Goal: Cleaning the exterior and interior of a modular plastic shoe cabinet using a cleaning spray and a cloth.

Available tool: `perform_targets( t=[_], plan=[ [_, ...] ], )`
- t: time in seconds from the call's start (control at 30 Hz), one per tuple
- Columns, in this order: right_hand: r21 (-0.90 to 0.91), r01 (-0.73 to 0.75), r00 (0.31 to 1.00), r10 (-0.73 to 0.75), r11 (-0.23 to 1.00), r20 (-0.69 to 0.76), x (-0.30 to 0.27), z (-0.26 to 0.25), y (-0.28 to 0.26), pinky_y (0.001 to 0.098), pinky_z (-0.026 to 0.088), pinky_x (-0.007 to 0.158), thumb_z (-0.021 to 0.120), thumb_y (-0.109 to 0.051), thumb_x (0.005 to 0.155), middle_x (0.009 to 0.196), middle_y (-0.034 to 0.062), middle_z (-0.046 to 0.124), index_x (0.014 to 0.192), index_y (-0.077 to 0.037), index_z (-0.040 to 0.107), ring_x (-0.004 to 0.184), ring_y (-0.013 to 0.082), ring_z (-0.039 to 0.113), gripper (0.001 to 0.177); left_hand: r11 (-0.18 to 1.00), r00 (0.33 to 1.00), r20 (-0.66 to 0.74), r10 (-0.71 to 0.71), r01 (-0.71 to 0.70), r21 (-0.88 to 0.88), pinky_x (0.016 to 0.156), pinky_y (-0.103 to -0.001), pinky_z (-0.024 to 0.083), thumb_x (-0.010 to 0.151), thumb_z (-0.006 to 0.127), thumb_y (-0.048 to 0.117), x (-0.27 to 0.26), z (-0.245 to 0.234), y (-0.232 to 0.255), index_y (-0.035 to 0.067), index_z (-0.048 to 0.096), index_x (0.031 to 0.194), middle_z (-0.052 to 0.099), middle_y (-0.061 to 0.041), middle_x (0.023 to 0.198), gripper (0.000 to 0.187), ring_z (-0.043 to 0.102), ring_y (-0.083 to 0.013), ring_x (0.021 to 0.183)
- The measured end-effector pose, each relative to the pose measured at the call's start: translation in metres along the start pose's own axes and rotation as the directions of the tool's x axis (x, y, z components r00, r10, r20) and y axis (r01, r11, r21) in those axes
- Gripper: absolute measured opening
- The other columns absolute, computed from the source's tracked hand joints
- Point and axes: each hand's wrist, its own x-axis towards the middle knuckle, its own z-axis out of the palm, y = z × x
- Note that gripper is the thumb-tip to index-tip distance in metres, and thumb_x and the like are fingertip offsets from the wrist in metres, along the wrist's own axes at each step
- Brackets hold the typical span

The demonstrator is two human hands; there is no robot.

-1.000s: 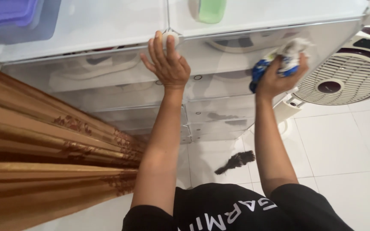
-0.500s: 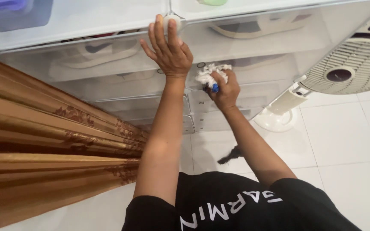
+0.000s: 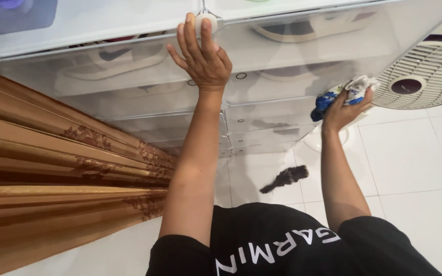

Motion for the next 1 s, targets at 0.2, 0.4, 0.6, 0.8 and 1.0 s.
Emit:
perform_targets(
  t=[0.2,0.4,0.6,0.8,1.0],
  plan=[
    [0.061,-0.119,0.992,0.117,0.991,0.043,-0.058,0.038,-0.036,0.0502,0.034,0.121,0.067,-0.019,0.109,0.153,0.0246,0.036,0.155,-0.003,0.033,0.144,0.0416,0.041,0.060,1.000,1.000,-0.009,-0.007,0.007,0.004,0.134,-0.054,-0.002,0.112,0.029,0.024,-0.001,0.002,0.000,0.022,0.028,0.159,0.038,-0.009,0.161,0.047,0.031,-0.0272,0.154],
    [0.152,0.027,0.931,-0.081,0.988,0.357,-0.140,0.057,-0.113,0.0496,0.035,0.118,0.067,-0.014,0.102,0.141,0.0244,0.041,0.148,-0.002,0.040,0.136,0.0403,0.044,0.055,1.000,1.000,0.003,0.004,-0.004,-0.016,0.133,-0.054,-0.003,0.112,0.031,0.022,0.000,-0.001,-0.002,0.020,0.028,0.159,0.037,-0.010,0.161,0.047,0.033,-0.0278,0.154],
    [0.283,0.142,0.770,-0.286,0.948,0.571,-0.141,0.051,-0.140,0.0479,0.044,0.106,0.073,-0.005,0.082,0.131,0.0244,0.046,0.138,-0.005,0.048,0.122,0.0428,0.051,0.061,1.000,0.999,-0.043,0.019,-0.019,-0.019,0.133,-0.054,-0.002,0.111,0.032,0.021,0.002,0.002,-0.003,0.020,0.030,0.159,0.039,-0.009,0.160,0.047,0.034,-0.0269,0.152],
    [0.170,0.213,0.935,-0.251,0.962,0.250,-0.044,0.011,-0.070,0.0471,0.041,0.117,0.069,-0.002,0.097,0.136,0.0180,0.052,0.139,-0.005,0.053,0.133,0.0357,0.052,0.045,1.000,1.000,-0.003,0.008,-0.008,-0.021,0.133,-0.053,-0.003,0.111,0.034,0.019,-0.001,0.001,-0.004,0.021,0.030,0.159,0.040,-0.009,0.160,0.048,0.033,-0.0262,0.153],
    [0.051,-0.031,0.995,0.035,0.998,-0.093,0.032,-0.009,-0.018,0.0452,0.039,0.125,0.066,-0.001,0.098,0.151,0.0166,0.053,0.147,-0.002,0.050,0.143,0.0330,0.053,0.052,1.000,1.000,-0.004,0.005,-0.005,-0.018,0.132,-0.054,-0.001,0.109,0.035,0.019,0.002,-0.002,-0.002,0.021,0.031,0.160,0.041,-0.010,0.159,0.051,0.034,-0.0273,0.151]
  ],
)
